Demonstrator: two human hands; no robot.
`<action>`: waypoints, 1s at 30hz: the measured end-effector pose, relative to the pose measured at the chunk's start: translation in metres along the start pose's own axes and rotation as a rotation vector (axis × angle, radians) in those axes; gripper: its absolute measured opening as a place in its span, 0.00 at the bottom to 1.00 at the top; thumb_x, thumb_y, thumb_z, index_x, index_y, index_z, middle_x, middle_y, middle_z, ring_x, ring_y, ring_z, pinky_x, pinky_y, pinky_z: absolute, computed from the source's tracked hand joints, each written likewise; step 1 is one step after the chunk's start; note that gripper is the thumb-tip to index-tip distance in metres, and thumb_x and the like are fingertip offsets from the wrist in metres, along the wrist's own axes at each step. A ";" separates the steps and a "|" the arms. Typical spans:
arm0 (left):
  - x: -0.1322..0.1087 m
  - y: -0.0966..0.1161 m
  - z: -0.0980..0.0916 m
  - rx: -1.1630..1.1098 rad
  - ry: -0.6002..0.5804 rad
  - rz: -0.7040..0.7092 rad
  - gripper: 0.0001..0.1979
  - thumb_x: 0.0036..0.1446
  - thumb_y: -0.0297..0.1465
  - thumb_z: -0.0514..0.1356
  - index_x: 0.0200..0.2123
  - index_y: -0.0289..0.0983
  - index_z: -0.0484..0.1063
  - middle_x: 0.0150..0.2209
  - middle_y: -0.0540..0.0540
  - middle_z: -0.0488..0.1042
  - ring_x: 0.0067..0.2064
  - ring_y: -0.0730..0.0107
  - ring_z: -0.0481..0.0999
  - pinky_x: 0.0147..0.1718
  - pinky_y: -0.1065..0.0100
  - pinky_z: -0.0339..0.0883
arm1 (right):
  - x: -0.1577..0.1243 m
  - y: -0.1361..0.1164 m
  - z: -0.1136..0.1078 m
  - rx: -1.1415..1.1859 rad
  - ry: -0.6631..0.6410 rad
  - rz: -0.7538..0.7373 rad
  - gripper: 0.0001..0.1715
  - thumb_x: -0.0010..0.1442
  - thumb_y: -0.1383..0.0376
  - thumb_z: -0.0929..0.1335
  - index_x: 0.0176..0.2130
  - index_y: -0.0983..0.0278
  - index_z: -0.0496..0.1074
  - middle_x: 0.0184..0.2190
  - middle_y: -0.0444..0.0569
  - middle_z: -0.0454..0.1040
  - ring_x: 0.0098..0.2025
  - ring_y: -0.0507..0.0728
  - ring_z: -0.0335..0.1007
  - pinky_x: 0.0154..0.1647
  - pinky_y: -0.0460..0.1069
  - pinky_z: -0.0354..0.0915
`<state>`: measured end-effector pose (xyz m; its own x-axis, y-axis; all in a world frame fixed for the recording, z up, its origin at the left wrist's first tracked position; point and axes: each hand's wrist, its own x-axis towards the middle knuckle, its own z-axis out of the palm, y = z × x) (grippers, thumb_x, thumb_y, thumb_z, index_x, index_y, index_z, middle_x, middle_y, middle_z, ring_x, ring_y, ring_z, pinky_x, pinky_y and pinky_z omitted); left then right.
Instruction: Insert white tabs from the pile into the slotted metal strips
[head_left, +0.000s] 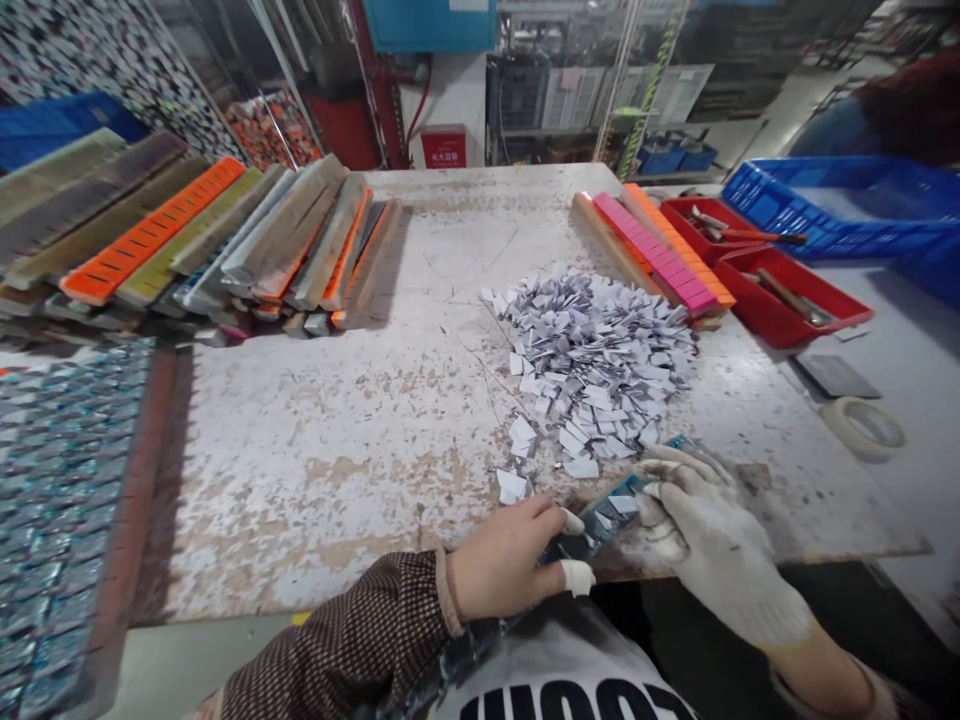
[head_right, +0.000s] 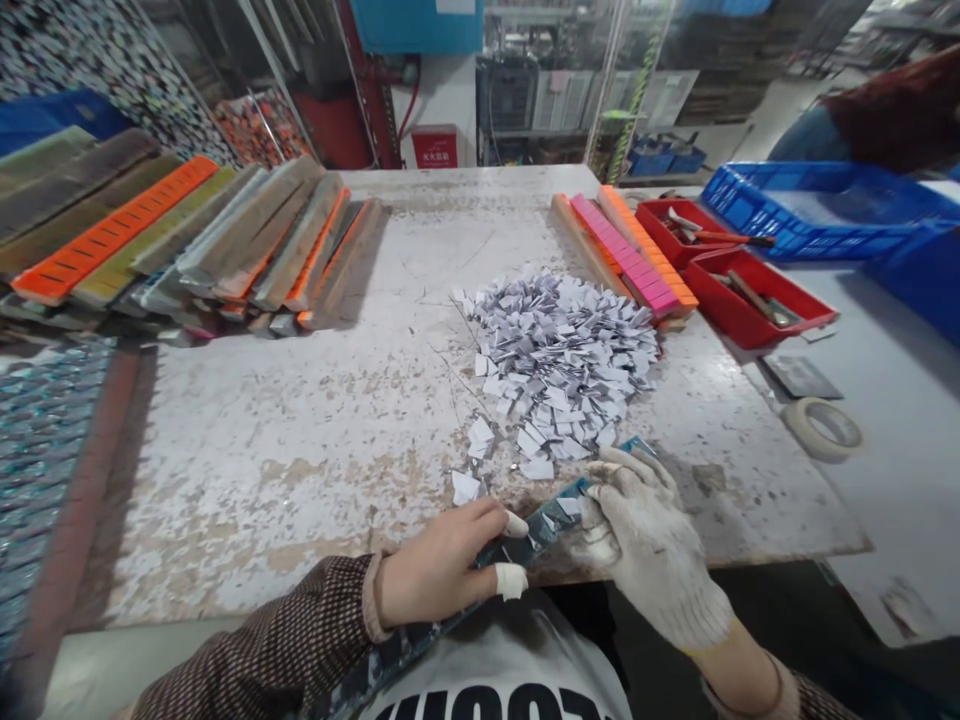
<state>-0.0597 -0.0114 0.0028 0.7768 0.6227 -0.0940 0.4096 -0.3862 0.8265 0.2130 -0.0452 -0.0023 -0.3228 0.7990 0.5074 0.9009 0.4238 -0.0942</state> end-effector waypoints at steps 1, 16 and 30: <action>0.000 0.000 0.000 0.005 0.003 0.002 0.18 0.65 0.42 0.65 0.53 0.39 0.72 0.50 0.40 0.75 0.48 0.55 0.78 0.46 0.60 0.74 | -0.001 -0.002 0.000 0.000 0.005 0.003 0.03 0.66 0.67 0.67 0.38 0.62 0.71 0.46 0.56 0.77 0.59 0.68 0.72 0.64 0.68 0.66; 0.001 0.001 0.001 0.041 0.004 -0.008 0.17 0.64 0.39 0.66 0.51 0.38 0.72 0.49 0.41 0.75 0.48 0.55 0.78 0.46 0.60 0.74 | 0.018 -0.012 0.012 -0.019 -0.139 -0.131 0.07 0.64 0.71 0.64 0.38 0.63 0.72 0.41 0.55 0.76 0.53 0.66 0.74 0.62 0.67 0.66; 0.094 0.016 -0.015 0.604 0.197 -0.267 0.12 0.66 0.35 0.62 0.49 0.35 0.69 0.46 0.37 0.77 0.49 0.51 0.79 0.45 0.56 0.74 | -0.006 0.005 0.000 0.256 0.096 0.147 0.04 0.71 0.66 0.65 0.41 0.60 0.70 0.52 0.54 0.75 0.58 0.65 0.70 0.58 0.61 0.68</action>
<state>0.0131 0.0511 0.0154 0.5339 0.8394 -0.1017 0.8143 -0.4780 0.3292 0.2192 -0.0480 -0.0053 -0.1546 0.8210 0.5497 0.8296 0.4099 -0.3790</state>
